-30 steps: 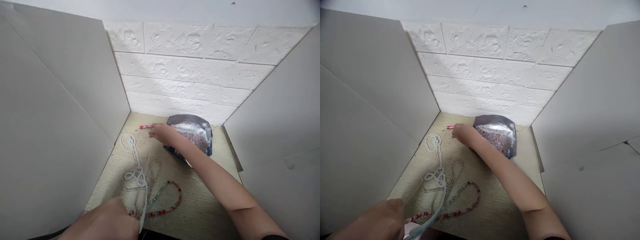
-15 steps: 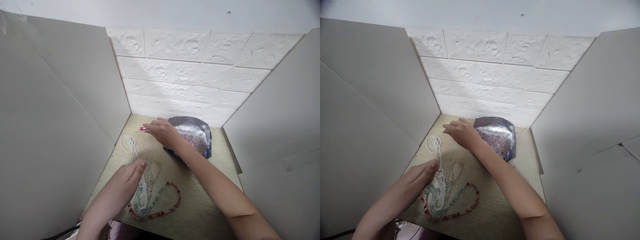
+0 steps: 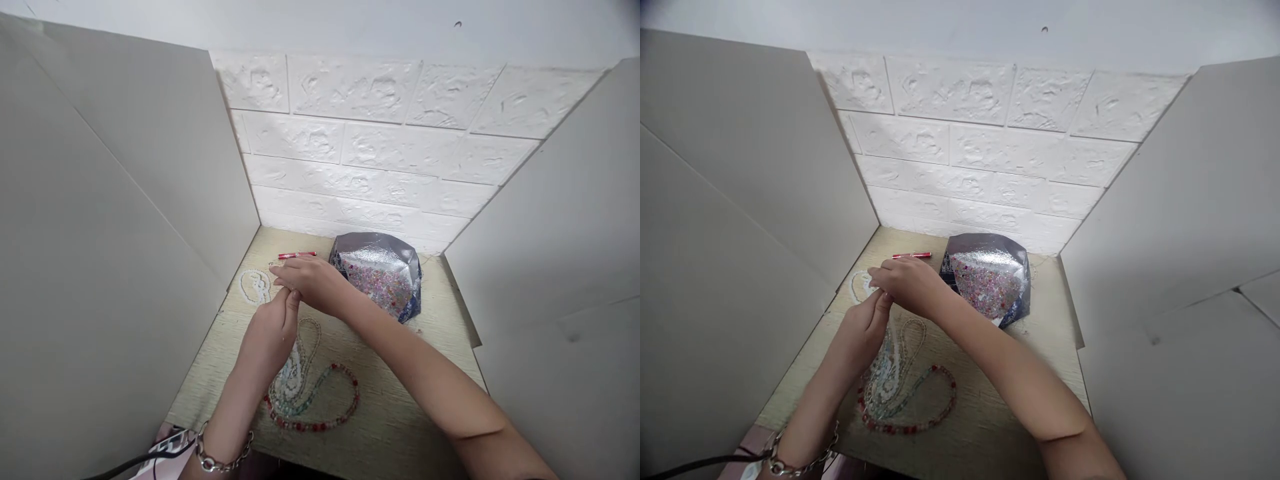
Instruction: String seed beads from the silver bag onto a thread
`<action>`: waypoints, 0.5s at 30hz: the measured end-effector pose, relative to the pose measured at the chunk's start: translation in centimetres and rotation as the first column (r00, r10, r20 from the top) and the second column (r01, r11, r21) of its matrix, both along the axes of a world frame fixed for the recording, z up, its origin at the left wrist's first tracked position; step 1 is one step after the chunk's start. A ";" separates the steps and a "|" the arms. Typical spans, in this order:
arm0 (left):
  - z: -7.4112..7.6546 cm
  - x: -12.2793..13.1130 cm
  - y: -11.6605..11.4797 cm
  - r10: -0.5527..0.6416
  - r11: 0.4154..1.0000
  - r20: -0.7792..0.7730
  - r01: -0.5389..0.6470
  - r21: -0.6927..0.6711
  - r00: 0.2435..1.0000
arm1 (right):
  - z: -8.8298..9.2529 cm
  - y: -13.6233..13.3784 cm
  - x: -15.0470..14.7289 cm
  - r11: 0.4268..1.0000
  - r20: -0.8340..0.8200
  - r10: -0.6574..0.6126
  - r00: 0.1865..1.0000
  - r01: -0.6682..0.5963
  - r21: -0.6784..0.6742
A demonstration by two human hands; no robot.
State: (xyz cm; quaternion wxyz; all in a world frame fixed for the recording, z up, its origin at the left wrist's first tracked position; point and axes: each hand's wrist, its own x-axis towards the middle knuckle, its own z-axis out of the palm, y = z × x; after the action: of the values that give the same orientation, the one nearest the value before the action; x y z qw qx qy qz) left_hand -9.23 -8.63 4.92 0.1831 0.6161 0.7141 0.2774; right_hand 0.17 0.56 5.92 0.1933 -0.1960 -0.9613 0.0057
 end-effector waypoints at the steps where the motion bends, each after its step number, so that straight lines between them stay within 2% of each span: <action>1: -0.1 0.0 0.0 0.007 1.000 0.022 -0.008 0.013 1.000 | -0.2 0.0 -0.1 1.000 0.003 -0.006 1.000 0.006 -0.009; 7: -0.5 -0.2 0.0 0.014 0.998 0.249 -0.031 0.062 0.968 | -0.3 0.1 -0.4 0.998 0.005 -0.013 1.000 0.013 -0.066; 11: -0.8 -0.2 0.1 -0.013 0.999 0.433 -0.006 0.041 0.901 | -0.4 0.3 -0.3 0.994 -0.016 0.001 1.000 -0.003 -0.105; 15: -0.6 -0.1 -0.5 -0.061 0.998 0.548 0.058 0.023 0.834 | -0.9 0.9 -0.3 0.991 -0.042 -0.028 0.999 0.022 -0.135</action>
State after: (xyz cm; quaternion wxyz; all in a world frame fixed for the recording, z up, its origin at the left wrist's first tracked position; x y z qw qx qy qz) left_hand -9.34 -9.15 4.32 0.3866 0.5334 0.6116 0.4381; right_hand -0.14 1.44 5.01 0.2008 -0.2206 -0.9517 0.0722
